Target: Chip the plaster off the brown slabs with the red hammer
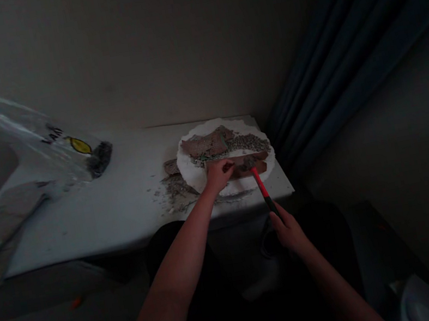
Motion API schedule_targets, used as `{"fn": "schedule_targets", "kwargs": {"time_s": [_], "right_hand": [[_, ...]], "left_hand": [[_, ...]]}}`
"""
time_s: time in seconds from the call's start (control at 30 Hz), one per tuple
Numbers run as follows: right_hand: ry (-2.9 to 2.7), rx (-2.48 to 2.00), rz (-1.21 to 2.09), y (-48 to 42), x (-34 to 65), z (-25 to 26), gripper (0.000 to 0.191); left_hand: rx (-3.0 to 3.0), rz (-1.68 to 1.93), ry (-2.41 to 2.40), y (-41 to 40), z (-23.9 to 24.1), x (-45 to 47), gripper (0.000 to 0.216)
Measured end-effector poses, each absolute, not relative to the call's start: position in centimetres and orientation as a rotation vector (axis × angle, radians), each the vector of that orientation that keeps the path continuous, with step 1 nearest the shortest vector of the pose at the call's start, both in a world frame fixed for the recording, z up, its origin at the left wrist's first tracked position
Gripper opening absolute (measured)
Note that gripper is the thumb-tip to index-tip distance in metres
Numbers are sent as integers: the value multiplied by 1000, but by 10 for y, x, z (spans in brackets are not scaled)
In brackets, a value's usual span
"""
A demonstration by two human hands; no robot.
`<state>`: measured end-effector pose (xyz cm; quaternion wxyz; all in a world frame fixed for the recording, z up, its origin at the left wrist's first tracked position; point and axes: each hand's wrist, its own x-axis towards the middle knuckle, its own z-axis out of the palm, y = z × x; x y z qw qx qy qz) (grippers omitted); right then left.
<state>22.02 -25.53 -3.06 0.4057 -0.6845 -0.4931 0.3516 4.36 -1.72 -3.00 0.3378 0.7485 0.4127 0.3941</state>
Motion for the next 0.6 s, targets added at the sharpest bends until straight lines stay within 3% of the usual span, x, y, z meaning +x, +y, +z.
{"fn": "schedule_targets", "kwargs": {"time_s": [0.6], "right_hand": [[-1251,-1694,891,-257,225,-32,58]], "left_hand": [[1984,950,1146,-7,-36,50,14]]}}
